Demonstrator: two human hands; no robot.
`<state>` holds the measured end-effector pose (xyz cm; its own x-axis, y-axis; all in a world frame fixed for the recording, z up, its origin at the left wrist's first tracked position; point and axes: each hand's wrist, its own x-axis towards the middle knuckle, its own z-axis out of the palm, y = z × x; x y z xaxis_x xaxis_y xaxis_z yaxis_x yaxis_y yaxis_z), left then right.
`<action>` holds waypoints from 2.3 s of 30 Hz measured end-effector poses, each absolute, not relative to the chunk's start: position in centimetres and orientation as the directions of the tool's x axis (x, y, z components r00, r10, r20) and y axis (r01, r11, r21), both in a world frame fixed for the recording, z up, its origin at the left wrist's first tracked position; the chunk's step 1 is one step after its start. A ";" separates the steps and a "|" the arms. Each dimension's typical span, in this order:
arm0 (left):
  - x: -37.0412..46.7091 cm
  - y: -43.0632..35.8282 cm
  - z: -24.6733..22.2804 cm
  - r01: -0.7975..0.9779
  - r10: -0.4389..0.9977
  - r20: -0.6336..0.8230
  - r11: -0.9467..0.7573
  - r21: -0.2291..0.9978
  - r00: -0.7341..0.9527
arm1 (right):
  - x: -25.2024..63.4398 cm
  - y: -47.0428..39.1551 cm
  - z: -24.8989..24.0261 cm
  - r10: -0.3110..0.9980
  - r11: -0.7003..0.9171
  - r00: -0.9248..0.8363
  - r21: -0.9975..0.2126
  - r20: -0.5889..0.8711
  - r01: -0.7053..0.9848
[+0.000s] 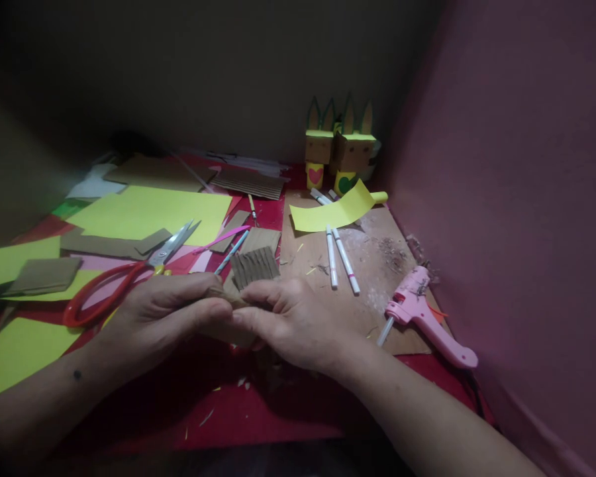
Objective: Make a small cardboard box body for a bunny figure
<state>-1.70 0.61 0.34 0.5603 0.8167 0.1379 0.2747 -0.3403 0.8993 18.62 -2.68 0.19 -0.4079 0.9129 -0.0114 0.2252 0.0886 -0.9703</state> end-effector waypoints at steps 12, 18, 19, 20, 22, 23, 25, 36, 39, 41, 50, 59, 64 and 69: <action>-1.6 1.2 -0.1 0.215 0.744 0.079 -0.292 0.932 0.664 | 18.9 -2.0 -0.8 0.915 -0.167 -0.364 -0.985 -0.172 0.047; -1.3 1.0 -0.5 0.323 0.747 0.126 -0.425 0.846 0.653 | 18.7 -2.3 -0.4 0.963 0.055 -0.269 -0.967 -0.014 0.250; -1.2 0.9 -0.4 0.336 0.762 0.067 -0.360 0.870 0.644 | 18.6 -2.4 -0.3 0.969 0.044 -0.246 -0.971 -0.015 0.236; -1.0 0.8 -0.3 0.339 0.768 -0.014 -0.267 0.902 0.641 | 18.5 -2.5 -0.2 0.974 0.030 -0.224 -0.974 -0.021 0.223; -0.7 0.7 0.0 0.322 0.737 -0.179 -0.055 0.945 0.652 | 18.3 -2.7 0.0 0.980 0.022 -0.198 -0.974 -0.023 0.224; -0.6 0.6 0.1 0.299 0.719 -0.225 0.026 0.954 0.657 | 18.2 -2.8 0.1 0.981 0.035 -0.196 -0.970 -0.013 0.242; -0.4 0.5 0.2 0.242 0.726 -0.237 0.100 0.965 0.645 | 18.0 -2.7 0.0 0.983 0.065 -0.181 -0.961 0.016 0.268; -0.9 1.4 0.4 0.128 0.830 -0.163 0.112 0.985 0.534 | 17.7 -2.4 -0.8 0.925 -0.297 -0.270 -0.952 -0.268 -0.073; -0.8 1.1 0.6 0.142 0.799 -0.172 0.109 0.984 0.577 | 17.9 -2.4 -1.2 0.930 -0.297 -0.265 -0.946 -0.257 -0.127; -0.8 1.0 0.5 0.118 0.800 -0.156 0.107 0.987 0.579 | 17.9 -2.5 -1.4 0.938 -0.283 -0.250 -0.946 -0.240 -0.155; -0.9 1.3 0.4 0.203 0.809 -0.238 0.150 0.968 0.538 | 18.4 -2.7 -1.5 0.978 -0.081 -0.193 -0.997 -0.081 0.008; -1.2 1.2 -0.2 0.209 0.816 -0.039 -0.101 0.973 0.576 | 18.5 -2.0 -1.0 0.985 0.008 -0.168 -0.994 0.026 -0.108; -0.4 1.0 0.4 0.214 0.861 0.005 -0.133 0.968 0.509 | 18.5 -2.3 -1.0 0.995 -0.018 -0.104 -0.996 -0.009 -0.082; -0.4 0.3 0.5 0.277 0.868 0.153 -0.311 0.909 0.473 | 17.8 -3.3 -0.6 0.995 0.043 -0.092 -0.998 0.039 0.039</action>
<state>-0.36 0.28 0.53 0.4728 0.8677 0.1534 0.2766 -0.3114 0.9091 17.79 -3.29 -0.64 -0.0919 0.9950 0.0390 0.0390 0.0427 -0.9983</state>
